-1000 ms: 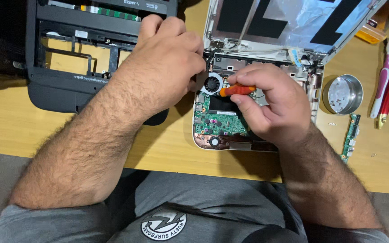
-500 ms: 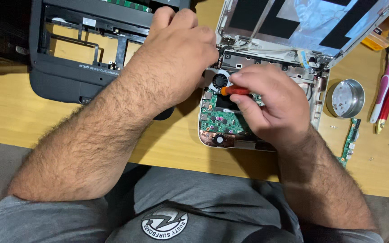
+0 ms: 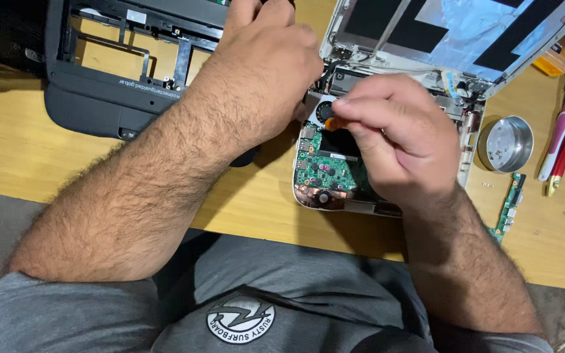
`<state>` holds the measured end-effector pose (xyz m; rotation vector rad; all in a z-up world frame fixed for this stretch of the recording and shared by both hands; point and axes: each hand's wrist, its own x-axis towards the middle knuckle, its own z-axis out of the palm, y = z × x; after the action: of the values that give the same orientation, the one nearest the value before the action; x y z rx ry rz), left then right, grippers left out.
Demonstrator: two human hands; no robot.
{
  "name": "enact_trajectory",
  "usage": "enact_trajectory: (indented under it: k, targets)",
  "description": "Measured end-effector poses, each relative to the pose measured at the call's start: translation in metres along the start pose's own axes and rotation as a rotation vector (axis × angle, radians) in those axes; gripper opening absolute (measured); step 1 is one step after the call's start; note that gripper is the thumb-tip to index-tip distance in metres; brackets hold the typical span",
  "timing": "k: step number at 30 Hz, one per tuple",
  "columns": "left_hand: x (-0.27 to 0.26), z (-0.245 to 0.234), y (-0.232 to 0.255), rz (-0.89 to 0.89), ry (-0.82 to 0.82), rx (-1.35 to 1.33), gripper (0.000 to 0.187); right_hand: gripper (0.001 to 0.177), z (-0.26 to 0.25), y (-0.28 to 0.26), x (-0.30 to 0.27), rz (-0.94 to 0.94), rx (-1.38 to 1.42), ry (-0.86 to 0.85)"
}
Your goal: The person uses a screwdriver to remove screws from a disassembled laptop's motherboard. They then lift and remove a small circuit board and continue to unscrew components from the main board, placing the removed screws into a metal dish.
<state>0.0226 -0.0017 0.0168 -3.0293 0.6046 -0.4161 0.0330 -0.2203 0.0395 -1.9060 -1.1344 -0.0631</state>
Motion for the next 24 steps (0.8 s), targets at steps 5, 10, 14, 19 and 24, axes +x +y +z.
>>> enact_trajectory:
  k: [5,10,14,19,24]
  targets:
    - [0.000,0.000,0.001,-0.010,-0.058,0.005,0.027,0.015,0.003,0.000,0.000,0.062,0.200,-0.070]
    - [-0.001,0.004,0.000,0.003,0.043,-0.027,0.006,0.019,0.005,-0.007,0.000,0.049,0.072,0.026]
    - [0.001,0.004,-0.001,0.005,-0.007,-0.049,0.011,0.017,0.007,0.007,-0.006,-0.045,0.024,0.107]
    - [0.002,0.005,0.000,-0.015,-0.078,-0.031,0.027,0.007,0.004,0.010,-0.004,-0.008,0.057,0.099]
    - [0.002,0.002,0.000,-0.021,-0.089,-0.042,0.023,0.012,0.001,0.017,-0.002,-0.074,0.104,0.040]
